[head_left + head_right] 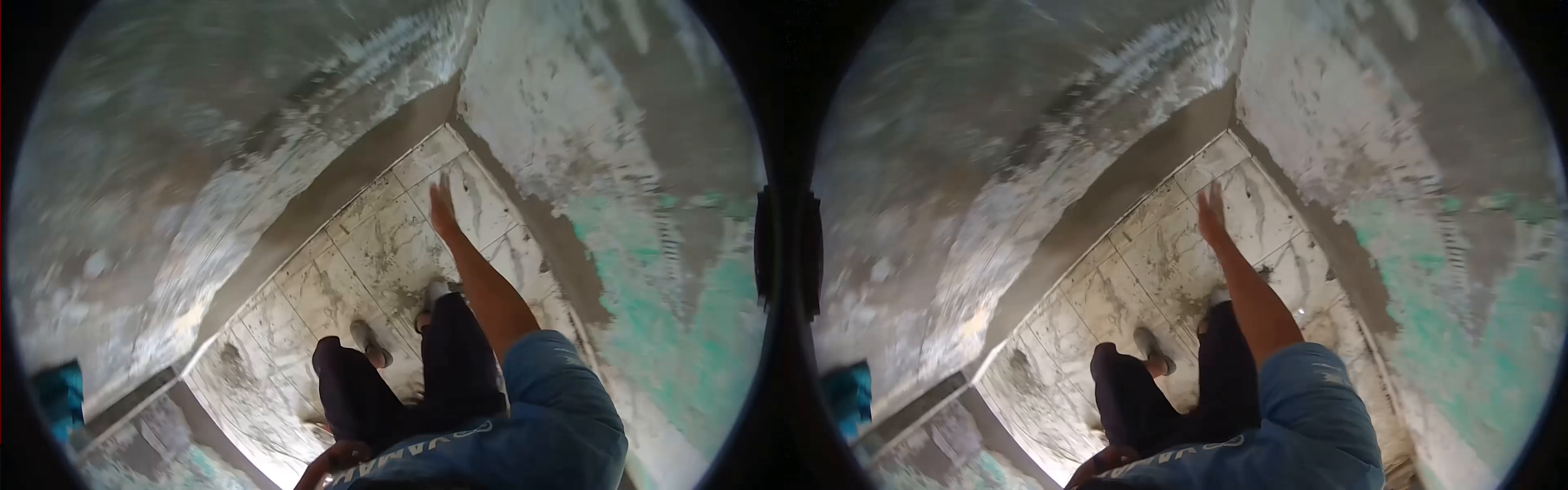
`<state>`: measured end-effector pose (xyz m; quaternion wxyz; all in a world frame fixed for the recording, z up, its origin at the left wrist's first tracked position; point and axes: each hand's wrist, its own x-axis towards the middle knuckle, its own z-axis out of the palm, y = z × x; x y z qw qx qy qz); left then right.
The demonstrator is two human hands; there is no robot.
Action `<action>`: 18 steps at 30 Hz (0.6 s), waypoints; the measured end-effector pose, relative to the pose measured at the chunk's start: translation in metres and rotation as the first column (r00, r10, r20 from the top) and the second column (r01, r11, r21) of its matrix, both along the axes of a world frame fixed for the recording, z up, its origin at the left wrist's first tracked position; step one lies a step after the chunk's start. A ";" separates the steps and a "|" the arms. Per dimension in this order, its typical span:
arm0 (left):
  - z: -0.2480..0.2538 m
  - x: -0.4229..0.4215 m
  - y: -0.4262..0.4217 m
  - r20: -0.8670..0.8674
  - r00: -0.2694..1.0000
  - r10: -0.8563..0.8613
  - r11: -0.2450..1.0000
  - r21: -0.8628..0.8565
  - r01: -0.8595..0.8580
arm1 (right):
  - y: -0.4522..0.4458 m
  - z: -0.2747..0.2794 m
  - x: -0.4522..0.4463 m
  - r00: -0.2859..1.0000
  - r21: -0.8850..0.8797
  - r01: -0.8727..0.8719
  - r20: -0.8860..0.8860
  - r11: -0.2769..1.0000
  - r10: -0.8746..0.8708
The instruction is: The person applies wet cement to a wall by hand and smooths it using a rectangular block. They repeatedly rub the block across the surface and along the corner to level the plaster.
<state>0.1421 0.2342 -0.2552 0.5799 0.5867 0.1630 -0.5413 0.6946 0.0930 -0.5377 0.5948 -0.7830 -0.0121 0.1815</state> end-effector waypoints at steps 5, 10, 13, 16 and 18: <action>-0.049 0.149 0.166 0.221 0.928 -0.300 0.025 0.974 -0.224 | 0.148 -0.099 0.061 0.846 0.184 0.406 0.296 0.895 -0.445; -0.079 0.269 0.325 -0.301 0.231 -0.925 -0.351 0.448 -0.822 | 0.205 -0.141 0.075 0.767 0.248 0.543 0.245 0.803 -0.594; -0.099 0.299 0.355 -0.457 0.183 -0.871 -0.360 0.338 -0.870 | 0.221 -0.161 0.078 0.779 0.287 0.523 0.221 0.803 -0.586; -0.113 0.308 0.357 -0.527 0.157 -0.835 -0.316 0.227 -0.921 | 0.226 -0.172 0.076 0.720 0.356 0.555 0.247 0.752 -0.648; -0.115 0.309 0.359 -0.546 0.154 -0.824 -0.314 0.213 -0.925 | 0.233 -0.176 0.072 0.700 0.356 0.570 0.262 0.741 -0.664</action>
